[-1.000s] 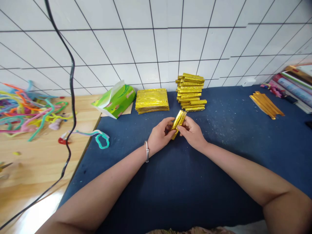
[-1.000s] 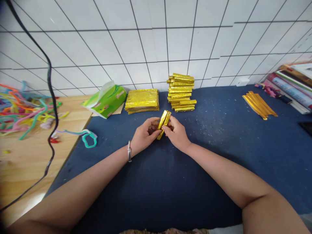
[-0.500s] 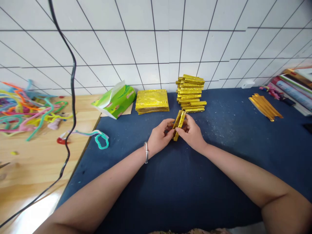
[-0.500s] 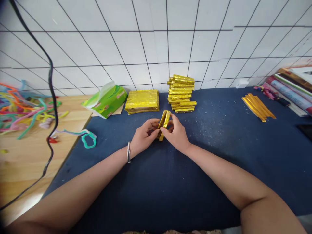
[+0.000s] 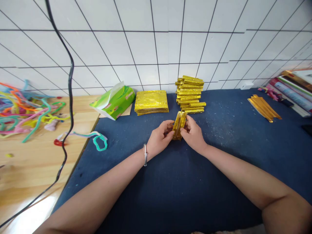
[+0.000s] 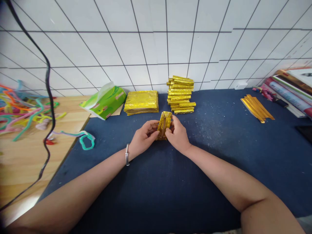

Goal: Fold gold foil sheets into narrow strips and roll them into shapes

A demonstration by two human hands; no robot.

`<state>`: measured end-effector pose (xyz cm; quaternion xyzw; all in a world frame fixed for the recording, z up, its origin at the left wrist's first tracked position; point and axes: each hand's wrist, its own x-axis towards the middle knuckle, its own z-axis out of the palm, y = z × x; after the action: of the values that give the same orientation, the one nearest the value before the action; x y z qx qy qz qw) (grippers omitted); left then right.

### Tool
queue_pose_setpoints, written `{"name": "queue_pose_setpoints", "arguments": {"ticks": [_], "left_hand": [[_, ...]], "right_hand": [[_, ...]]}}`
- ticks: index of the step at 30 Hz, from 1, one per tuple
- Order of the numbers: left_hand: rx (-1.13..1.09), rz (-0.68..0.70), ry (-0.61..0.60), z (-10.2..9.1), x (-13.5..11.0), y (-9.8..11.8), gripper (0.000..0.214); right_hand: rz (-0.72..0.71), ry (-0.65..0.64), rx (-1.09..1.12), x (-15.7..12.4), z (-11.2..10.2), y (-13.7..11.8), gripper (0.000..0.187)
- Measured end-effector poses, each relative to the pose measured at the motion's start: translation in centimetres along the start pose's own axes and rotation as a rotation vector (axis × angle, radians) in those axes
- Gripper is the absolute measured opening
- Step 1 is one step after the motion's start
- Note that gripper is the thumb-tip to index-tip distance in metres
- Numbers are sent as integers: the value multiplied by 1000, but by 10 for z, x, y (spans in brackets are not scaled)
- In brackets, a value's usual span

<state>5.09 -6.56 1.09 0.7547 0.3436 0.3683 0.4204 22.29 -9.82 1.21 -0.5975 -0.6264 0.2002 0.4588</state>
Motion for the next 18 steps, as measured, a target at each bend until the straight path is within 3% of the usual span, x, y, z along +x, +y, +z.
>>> {"name": "queue_pose_setpoints", "arguments": {"ticks": [8, 14, 18], "left_hand": [[165, 26, 20, -4, 2, 7, 25], [250, 89, 23, -3, 1, 12, 21], [197, 124, 101, -5, -1, 11, 42]], "right_hand": [[-143, -8, -145, 4, -6, 0, 31], [-301, -6, -364, 2, -6, 4, 41], [-370, 12, -463, 0, -6, 2, 44]]}}
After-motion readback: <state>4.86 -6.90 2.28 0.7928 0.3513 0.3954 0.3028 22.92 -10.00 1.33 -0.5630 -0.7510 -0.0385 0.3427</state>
